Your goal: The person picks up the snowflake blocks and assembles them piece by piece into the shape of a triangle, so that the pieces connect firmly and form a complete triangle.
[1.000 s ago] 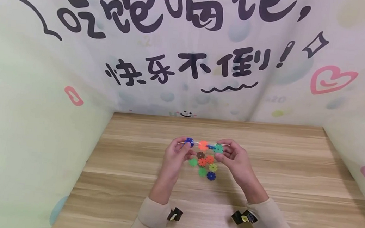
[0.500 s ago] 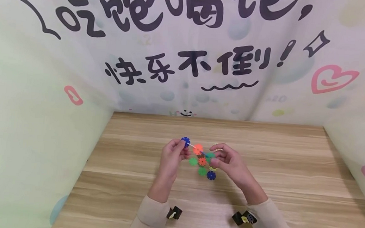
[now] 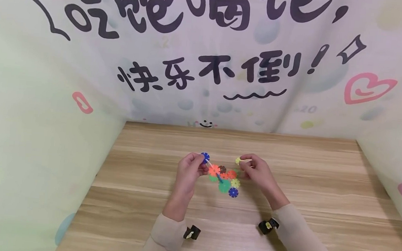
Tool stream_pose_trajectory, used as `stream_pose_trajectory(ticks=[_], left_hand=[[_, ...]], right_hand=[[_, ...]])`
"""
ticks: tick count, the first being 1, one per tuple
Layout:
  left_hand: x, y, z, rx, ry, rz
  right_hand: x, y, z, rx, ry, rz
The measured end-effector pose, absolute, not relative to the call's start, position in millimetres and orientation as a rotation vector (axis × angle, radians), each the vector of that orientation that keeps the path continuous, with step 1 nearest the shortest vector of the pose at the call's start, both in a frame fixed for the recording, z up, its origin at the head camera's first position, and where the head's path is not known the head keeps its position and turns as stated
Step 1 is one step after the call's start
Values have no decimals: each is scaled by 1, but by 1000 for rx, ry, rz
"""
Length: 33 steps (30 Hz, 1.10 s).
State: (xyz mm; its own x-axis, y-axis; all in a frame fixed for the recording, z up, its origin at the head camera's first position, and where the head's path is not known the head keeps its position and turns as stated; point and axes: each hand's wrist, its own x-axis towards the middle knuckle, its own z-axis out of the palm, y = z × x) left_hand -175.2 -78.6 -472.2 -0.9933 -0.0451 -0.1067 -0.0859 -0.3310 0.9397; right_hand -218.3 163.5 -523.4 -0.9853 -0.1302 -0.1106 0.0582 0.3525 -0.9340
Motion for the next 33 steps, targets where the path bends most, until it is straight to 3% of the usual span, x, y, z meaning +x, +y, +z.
stream_pose_trajectory(ticks=[19,33], left_hand=[[-176,-73,-472,-132,1864,2451],[-172,-73,-473,-114,1856,2415]], right_hand=[[-227,157,-546,-293,2629,-1245],[-224,152,-550,-284,2710,-1161]])
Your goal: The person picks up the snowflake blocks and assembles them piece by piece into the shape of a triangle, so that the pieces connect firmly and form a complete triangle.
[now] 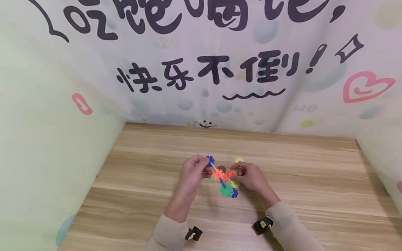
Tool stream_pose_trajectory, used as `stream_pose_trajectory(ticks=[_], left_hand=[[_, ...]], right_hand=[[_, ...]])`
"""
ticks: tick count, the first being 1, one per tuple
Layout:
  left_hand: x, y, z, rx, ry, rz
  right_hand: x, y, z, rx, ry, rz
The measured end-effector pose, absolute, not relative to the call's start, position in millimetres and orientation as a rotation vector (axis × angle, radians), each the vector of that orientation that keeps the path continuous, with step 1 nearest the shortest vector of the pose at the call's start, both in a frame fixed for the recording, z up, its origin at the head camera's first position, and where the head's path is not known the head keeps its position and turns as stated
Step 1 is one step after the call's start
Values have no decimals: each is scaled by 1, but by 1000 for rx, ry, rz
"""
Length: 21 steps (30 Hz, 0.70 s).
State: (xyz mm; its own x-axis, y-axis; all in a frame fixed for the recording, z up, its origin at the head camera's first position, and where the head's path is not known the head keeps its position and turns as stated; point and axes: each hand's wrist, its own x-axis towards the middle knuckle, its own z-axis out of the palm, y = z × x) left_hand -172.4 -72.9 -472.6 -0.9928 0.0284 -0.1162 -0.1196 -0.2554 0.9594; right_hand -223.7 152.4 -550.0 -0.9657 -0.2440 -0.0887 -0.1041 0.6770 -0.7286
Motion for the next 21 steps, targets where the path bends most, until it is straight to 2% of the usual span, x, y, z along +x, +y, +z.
stream_pose_trajectory(ticks=[12,21], left_hand=[[-170,-71,-474,-34,1875,2374],[-169,-70,-473,9,1882,2344]], right_hand=[[-214,158,-543,-310,2627,-1293],[-207,160,-523,-312,2260,-1735]])
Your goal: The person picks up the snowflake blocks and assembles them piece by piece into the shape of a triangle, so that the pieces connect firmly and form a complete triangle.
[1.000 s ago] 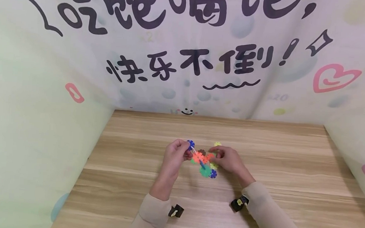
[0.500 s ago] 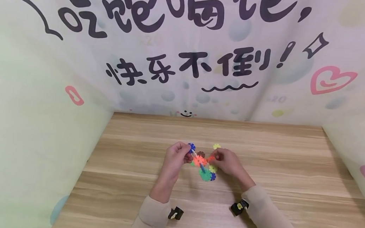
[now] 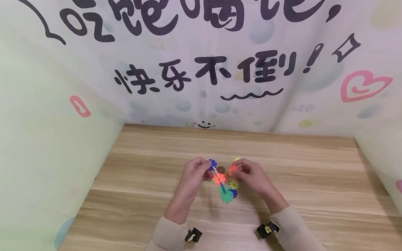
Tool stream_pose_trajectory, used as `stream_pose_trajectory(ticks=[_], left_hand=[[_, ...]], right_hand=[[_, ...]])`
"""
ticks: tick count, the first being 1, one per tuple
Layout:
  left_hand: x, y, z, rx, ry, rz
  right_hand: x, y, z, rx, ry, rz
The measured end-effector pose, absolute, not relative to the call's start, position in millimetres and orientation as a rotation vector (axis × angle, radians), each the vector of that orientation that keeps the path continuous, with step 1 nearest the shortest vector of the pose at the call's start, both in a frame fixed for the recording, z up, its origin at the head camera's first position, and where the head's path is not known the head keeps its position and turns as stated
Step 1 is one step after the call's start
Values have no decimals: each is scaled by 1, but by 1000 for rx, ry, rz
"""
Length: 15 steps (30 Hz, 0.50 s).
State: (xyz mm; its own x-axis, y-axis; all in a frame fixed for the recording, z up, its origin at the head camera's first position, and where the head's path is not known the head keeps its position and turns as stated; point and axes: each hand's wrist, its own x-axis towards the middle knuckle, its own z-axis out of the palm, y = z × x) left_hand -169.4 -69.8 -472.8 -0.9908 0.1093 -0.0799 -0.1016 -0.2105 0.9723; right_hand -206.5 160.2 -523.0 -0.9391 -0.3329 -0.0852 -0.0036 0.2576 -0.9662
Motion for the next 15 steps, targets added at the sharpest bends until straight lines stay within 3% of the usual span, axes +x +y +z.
stream_pose_trajectory(ticks=[15], left_hand=[[-169,-68,-473,52,1918,2232]], right_hand=[[-192,141,-486,-265,1833,-2191]])
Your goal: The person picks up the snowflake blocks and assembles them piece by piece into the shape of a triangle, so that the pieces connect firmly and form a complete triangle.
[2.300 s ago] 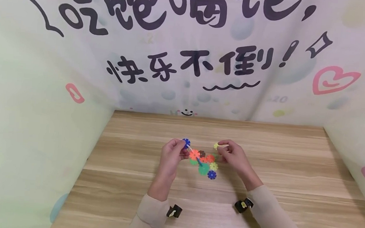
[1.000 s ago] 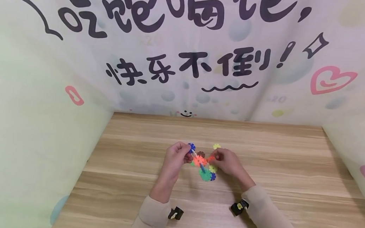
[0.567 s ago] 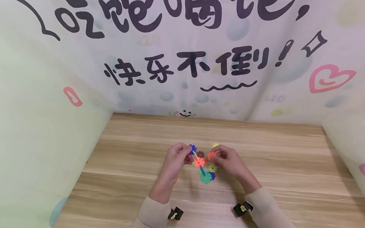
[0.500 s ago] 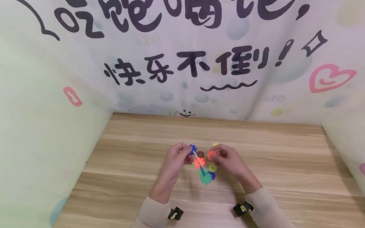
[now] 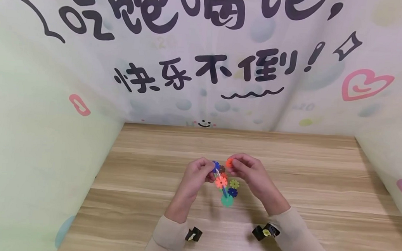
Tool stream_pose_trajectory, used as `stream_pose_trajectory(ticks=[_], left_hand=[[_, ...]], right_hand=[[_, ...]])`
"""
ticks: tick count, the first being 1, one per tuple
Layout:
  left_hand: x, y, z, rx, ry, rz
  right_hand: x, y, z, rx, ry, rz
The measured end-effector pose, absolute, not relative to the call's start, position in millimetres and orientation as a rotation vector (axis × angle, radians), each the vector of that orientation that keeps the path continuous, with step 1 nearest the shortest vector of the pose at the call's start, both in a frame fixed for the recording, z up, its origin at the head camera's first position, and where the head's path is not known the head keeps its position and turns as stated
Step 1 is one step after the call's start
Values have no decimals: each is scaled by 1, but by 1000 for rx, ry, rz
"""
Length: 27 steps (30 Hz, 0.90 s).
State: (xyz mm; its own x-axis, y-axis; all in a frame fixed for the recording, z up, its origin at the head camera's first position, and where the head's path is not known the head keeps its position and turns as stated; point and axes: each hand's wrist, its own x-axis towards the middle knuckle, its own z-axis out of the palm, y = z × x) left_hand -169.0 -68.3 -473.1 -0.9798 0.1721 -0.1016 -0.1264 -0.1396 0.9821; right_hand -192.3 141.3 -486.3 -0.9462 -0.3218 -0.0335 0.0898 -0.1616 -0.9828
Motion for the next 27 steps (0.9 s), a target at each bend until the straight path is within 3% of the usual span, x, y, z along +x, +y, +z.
stream_pose_trajectory(ticks=[27], left_hand=[[-169,-65,-476,78,1908,2189]], right_hand=[[-182,127,-481,-333,1931,-2156]])
